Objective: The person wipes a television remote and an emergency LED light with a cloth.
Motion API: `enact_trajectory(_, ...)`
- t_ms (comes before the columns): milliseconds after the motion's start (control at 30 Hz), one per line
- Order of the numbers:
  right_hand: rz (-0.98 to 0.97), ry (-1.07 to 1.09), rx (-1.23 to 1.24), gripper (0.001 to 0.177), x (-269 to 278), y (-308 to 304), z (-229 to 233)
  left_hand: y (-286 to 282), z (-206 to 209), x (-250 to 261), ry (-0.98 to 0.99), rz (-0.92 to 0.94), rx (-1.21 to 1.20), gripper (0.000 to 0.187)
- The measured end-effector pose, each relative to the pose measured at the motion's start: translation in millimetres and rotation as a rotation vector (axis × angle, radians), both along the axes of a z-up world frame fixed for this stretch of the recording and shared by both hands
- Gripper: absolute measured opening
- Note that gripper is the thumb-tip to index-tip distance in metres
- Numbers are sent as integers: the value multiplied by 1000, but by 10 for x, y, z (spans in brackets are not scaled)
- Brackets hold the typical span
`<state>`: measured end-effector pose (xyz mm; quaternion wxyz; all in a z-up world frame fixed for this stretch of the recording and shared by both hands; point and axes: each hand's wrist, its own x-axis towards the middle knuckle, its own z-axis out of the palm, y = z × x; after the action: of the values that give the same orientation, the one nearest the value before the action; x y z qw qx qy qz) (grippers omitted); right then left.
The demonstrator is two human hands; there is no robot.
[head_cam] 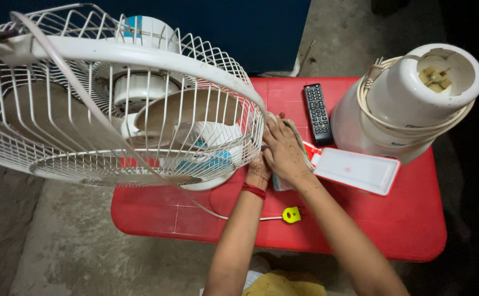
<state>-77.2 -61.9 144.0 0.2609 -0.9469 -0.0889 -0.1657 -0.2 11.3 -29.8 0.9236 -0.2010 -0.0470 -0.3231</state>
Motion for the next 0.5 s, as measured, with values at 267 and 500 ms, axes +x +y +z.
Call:
enact_trajectory(267,-264,58,-155,75,-369,-44,-109,-21,416,-42,-115,89,209,60)
enact_trajectory(500,-305,73,-255,80,-534,-52,-5,-4,771,-175,-103,92,425,62)
